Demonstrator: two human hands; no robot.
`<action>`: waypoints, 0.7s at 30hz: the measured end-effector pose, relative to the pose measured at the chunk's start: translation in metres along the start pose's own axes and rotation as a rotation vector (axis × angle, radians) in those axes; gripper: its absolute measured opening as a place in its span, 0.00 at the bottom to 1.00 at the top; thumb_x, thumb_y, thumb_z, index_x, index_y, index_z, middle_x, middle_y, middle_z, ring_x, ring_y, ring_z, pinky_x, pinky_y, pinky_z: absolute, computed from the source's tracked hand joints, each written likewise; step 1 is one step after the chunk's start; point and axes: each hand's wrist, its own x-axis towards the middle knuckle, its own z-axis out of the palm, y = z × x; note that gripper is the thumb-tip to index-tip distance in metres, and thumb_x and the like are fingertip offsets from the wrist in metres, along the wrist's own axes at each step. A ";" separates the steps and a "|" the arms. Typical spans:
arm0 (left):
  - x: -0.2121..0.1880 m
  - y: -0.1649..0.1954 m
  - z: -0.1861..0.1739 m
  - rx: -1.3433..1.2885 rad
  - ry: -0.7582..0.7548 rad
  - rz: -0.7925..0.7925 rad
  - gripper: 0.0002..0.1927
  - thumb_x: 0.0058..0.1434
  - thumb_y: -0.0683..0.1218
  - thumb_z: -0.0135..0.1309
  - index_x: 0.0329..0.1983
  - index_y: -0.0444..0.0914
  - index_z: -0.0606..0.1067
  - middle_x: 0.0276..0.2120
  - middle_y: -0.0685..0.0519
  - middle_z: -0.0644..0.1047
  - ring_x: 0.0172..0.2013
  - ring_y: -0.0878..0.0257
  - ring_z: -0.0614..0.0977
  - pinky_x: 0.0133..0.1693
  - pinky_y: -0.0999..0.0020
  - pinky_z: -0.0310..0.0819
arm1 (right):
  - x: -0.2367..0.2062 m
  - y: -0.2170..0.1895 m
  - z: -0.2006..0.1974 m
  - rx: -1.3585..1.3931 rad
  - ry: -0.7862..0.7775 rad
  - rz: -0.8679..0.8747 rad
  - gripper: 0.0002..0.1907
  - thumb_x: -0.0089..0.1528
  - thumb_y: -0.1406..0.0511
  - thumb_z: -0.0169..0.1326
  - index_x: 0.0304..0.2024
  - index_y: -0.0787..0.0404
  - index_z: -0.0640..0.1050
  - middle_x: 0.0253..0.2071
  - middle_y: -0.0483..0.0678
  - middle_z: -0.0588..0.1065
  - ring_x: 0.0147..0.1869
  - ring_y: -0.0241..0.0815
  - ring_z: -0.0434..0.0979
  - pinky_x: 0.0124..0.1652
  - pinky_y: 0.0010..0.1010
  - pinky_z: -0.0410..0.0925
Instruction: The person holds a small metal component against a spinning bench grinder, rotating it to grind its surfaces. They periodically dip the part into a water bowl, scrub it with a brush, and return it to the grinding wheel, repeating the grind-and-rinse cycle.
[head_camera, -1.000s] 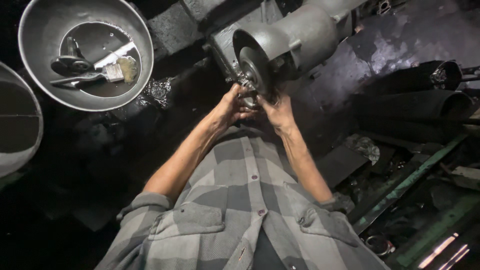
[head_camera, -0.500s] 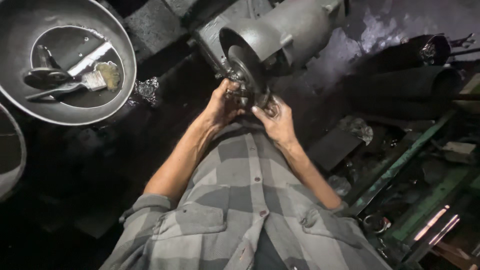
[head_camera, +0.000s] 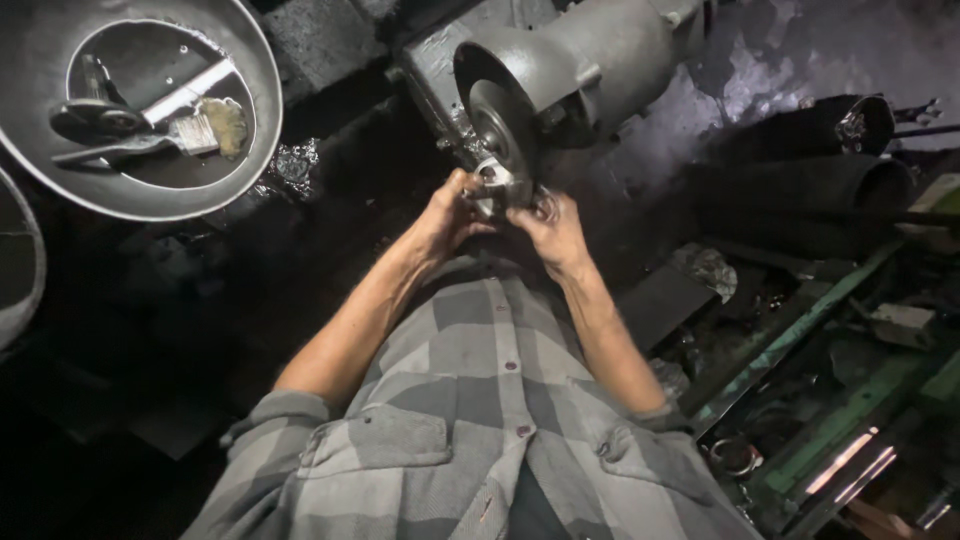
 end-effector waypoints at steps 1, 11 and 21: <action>-0.004 -0.001 0.005 0.057 0.002 0.004 0.27 0.68 0.65 0.45 0.56 0.41 0.73 0.49 0.50 0.79 0.48 0.60 0.80 0.49 0.61 0.76 | -0.004 0.000 -0.001 0.056 0.014 -0.004 0.14 0.58 0.75 0.58 0.48 0.68 0.79 0.43 0.44 0.79 0.46 0.33 0.77 0.48 0.28 0.71; 0.010 0.013 0.009 0.042 0.037 -0.033 0.37 0.64 0.70 0.39 0.58 0.36 0.70 0.49 0.41 0.80 0.49 0.51 0.82 0.53 0.59 0.77 | 0.028 0.001 -0.011 -0.041 -0.003 -0.046 0.17 0.59 0.74 0.58 0.51 0.70 0.79 0.47 0.49 0.80 0.49 0.39 0.78 0.51 0.31 0.71; -0.026 -0.002 0.037 0.138 0.039 -0.036 0.37 0.60 0.63 0.55 0.66 0.38 0.63 0.60 0.46 0.73 0.59 0.58 0.77 0.62 0.56 0.69 | 0.027 -0.005 -0.037 -0.144 -0.079 0.166 0.15 0.57 0.71 0.60 0.47 0.70 0.80 0.41 0.51 0.81 0.45 0.41 0.78 0.45 0.32 0.70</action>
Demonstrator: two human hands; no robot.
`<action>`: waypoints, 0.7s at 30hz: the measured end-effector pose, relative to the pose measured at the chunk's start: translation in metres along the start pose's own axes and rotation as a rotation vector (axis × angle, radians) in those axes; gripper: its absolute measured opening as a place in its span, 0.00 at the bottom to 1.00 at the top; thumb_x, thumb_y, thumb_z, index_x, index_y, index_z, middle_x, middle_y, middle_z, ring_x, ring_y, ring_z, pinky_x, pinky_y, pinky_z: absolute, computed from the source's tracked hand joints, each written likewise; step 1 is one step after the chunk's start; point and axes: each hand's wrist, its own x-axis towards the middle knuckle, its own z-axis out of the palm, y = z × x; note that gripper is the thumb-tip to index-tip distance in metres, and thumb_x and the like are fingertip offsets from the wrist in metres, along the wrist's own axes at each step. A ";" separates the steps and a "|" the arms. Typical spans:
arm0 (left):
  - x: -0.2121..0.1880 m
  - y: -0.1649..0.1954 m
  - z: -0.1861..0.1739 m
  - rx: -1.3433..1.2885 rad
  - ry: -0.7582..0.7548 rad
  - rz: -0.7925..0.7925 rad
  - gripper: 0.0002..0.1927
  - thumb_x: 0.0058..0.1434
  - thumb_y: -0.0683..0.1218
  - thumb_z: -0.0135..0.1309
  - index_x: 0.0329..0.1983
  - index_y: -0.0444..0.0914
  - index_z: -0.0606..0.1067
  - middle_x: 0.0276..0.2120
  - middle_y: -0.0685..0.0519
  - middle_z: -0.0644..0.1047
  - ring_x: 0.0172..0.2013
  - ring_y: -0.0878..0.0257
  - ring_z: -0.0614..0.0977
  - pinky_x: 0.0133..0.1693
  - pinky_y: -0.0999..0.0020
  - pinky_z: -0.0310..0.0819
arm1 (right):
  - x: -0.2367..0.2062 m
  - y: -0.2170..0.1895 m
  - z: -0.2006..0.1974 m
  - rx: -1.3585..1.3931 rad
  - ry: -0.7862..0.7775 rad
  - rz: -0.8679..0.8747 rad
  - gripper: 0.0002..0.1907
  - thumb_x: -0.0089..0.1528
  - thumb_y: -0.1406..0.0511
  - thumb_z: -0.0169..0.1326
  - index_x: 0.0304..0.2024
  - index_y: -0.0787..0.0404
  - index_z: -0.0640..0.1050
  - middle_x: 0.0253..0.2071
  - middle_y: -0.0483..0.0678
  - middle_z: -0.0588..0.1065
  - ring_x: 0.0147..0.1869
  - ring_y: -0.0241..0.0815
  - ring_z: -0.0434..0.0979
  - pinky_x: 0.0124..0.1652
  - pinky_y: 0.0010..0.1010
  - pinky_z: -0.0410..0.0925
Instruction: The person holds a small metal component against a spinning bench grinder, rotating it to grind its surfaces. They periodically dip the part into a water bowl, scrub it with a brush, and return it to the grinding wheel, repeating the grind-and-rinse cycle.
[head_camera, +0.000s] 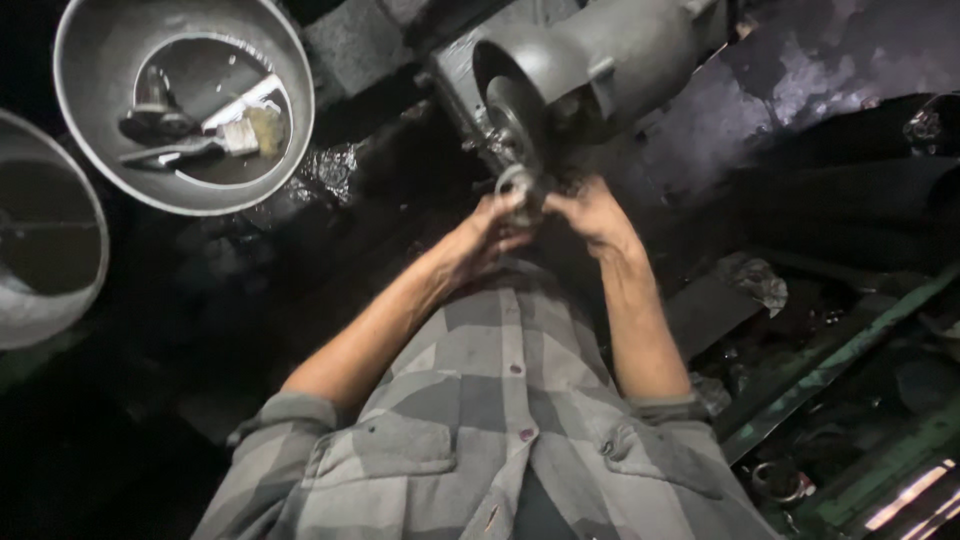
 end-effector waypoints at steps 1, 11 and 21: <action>-0.002 0.000 0.004 0.024 0.010 -0.012 0.37 0.58 0.61 0.57 0.65 0.40 0.61 0.60 0.46 0.72 0.59 0.57 0.77 0.62 0.52 0.70 | -0.006 -0.001 -0.001 0.018 0.000 -0.016 0.15 0.58 0.72 0.59 0.48 0.71 0.80 0.42 0.52 0.80 0.45 0.41 0.77 0.45 0.33 0.70; 0.022 0.022 -0.001 -0.236 -0.171 -0.035 0.39 0.67 0.68 0.43 0.63 0.30 0.69 0.57 0.36 0.75 0.56 0.44 0.79 0.60 0.41 0.74 | -0.037 -0.023 0.032 0.340 0.060 -0.208 0.20 0.60 0.75 0.56 0.56 0.69 0.76 0.48 0.46 0.78 0.51 0.36 0.77 0.52 0.33 0.73; 0.025 0.020 -0.015 -0.382 -0.118 -0.028 0.45 0.65 0.72 0.38 0.66 0.29 0.66 0.56 0.37 0.76 0.54 0.43 0.80 0.59 0.42 0.75 | -0.003 -0.026 0.028 0.210 -0.024 -0.142 0.20 0.60 0.74 0.59 0.55 0.70 0.76 0.50 0.50 0.79 0.54 0.39 0.78 0.54 0.32 0.73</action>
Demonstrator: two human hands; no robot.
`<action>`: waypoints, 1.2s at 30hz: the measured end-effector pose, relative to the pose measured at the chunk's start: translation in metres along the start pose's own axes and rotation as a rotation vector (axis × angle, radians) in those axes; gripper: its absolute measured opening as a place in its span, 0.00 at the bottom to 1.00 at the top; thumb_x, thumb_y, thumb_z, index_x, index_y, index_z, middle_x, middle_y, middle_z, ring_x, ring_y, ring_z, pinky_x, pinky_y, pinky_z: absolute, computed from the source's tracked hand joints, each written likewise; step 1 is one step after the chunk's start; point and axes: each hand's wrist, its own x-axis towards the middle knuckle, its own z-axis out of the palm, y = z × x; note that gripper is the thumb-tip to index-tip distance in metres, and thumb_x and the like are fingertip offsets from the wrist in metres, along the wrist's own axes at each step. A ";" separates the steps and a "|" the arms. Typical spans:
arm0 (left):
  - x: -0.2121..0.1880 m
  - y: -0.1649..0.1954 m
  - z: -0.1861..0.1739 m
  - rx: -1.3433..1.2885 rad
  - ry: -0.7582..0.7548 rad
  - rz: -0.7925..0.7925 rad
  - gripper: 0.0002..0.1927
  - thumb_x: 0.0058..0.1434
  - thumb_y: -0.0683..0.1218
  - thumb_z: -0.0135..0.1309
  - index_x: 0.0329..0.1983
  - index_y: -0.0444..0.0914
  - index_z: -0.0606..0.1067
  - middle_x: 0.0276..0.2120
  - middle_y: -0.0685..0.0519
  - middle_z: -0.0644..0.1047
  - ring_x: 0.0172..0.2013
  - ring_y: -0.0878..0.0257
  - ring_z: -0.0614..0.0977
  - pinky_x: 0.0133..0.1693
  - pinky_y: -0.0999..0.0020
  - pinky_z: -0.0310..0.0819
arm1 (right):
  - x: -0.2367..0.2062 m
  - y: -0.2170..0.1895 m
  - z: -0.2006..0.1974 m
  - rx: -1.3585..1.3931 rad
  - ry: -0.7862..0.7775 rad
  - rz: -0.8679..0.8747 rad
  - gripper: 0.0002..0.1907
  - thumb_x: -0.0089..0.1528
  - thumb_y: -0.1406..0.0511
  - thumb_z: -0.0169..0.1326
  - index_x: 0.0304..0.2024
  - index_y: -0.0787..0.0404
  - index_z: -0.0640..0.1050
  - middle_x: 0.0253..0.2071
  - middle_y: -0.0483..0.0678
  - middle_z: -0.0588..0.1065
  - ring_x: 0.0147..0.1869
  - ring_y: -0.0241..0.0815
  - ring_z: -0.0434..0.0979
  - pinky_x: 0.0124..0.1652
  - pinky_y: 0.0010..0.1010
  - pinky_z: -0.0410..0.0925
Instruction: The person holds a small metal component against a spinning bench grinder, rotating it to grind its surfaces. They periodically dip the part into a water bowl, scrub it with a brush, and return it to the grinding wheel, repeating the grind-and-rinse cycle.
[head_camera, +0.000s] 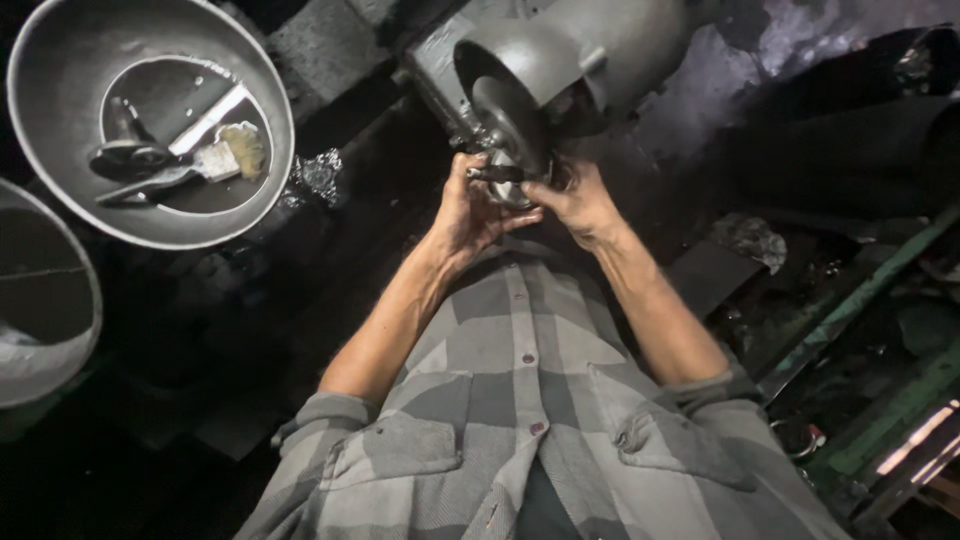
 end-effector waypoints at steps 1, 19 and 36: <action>-0.001 -0.002 -0.001 0.011 -0.002 0.011 0.43 0.66 0.70 0.40 0.65 0.29 0.67 0.56 0.37 0.76 0.53 0.43 0.81 0.60 0.43 0.75 | 0.001 0.004 0.000 0.012 -0.008 0.005 0.19 0.60 0.74 0.59 0.54 0.69 0.76 0.50 0.50 0.79 0.53 0.39 0.78 0.53 0.33 0.73; 0.000 -0.004 -0.002 0.044 0.093 0.088 0.35 0.65 0.65 0.45 0.59 0.31 0.70 0.50 0.40 0.77 0.48 0.49 0.82 0.55 0.49 0.79 | 0.010 0.018 0.004 0.071 0.032 -0.065 0.20 0.57 0.73 0.60 0.53 0.68 0.76 0.48 0.47 0.79 0.51 0.38 0.79 0.52 0.32 0.72; -0.001 -0.019 -0.004 0.044 0.095 0.138 0.29 0.67 0.61 0.46 0.58 0.33 0.70 0.49 0.41 0.78 0.48 0.50 0.82 0.55 0.50 0.78 | 0.022 0.020 -0.007 0.006 0.054 0.029 0.26 0.54 0.75 0.63 0.55 0.68 0.74 0.51 0.51 0.78 0.53 0.42 0.80 0.53 0.35 0.73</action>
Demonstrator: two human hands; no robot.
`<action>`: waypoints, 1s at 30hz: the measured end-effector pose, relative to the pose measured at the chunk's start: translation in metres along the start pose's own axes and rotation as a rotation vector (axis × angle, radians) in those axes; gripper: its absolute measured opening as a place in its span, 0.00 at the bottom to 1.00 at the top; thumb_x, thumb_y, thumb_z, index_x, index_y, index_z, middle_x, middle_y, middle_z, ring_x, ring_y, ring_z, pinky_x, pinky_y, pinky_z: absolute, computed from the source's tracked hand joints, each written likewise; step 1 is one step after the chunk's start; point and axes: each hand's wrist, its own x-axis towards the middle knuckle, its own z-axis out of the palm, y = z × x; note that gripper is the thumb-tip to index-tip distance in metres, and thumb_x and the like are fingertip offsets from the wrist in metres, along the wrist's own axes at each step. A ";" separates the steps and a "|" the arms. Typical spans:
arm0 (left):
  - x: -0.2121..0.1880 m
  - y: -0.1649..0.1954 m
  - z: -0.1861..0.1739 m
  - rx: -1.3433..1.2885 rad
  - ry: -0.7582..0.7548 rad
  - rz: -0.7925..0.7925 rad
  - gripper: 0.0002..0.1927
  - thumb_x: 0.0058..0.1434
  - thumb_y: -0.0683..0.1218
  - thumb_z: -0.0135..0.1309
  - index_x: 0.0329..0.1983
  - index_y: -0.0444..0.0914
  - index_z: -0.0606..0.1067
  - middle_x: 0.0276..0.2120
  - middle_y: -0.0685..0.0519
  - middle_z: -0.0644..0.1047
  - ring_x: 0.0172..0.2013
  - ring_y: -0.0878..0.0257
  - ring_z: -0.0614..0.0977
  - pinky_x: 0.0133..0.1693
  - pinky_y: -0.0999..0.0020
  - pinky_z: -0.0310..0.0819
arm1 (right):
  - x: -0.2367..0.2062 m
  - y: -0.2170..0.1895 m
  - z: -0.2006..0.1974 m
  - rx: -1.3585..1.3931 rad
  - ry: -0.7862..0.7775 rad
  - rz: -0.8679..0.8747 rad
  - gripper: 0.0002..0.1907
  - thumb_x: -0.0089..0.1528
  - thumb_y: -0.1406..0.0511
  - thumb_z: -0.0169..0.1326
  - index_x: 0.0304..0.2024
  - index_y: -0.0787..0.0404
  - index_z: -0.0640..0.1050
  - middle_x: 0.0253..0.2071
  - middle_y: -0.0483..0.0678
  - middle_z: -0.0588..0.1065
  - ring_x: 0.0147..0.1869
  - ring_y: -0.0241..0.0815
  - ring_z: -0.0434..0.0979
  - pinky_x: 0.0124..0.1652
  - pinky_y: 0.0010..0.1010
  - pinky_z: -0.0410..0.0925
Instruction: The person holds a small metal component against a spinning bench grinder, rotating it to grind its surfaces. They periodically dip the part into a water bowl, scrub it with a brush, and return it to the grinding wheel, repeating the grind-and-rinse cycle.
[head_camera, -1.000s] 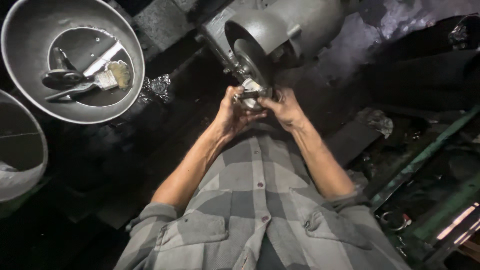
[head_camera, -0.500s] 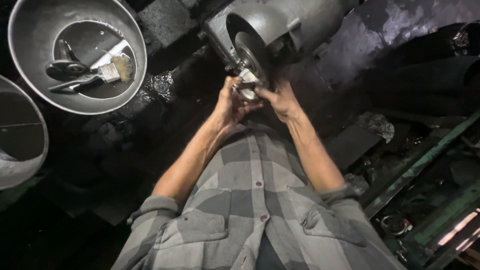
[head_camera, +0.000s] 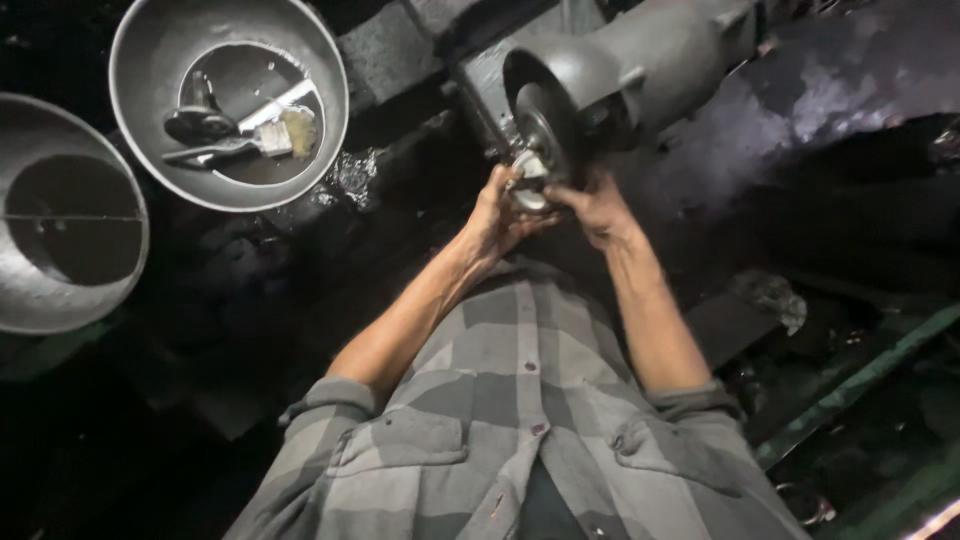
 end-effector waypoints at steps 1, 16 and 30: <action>-0.003 -0.001 0.001 0.004 0.014 0.000 0.28 0.68 0.61 0.47 0.57 0.33 0.70 0.48 0.41 0.78 0.48 0.50 0.82 0.55 0.50 0.78 | -0.003 0.000 0.000 0.013 -0.027 -0.017 0.25 0.54 0.75 0.62 0.55 0.68 0.74 0.52 0.50 0.78 0.54 0.41 0.79 0.53 0.35 0.73; 0.007 -0.003 -0.007 0.053 -0.032 -0.070 0.32 0.65 0.61 0.47 0.57 0.29 0.69 0.50 0.36 0.77 0.50 0.45 0.81 0.56 0.50 0.77 | -0.008 -0.001 -0.014 -0.058 -0.063 -0.033 0.25 0.54 0.74 0.63 0.55 0.66 0.75 0.52 0.48 0.78 0.57 0.40 0.77 0.57 0.32 0.69; -0.012 -0.007 0.019 0.289 -0.113 -0.102 0.39 0.61 0.57 0.56 0.71 0.40 0.57 0.61 0.47 0.67 0.62 0.53 0.72 0.61 0.48 0.73 | -0.048 -0.015 -0.026 0.035 0.020 -0.043 0.28 0.58 0.74 0.60 0.61 0.70 0.72 0.56 0.50 0.77 0.60 0.40 0.76 0.61 0.31 0.68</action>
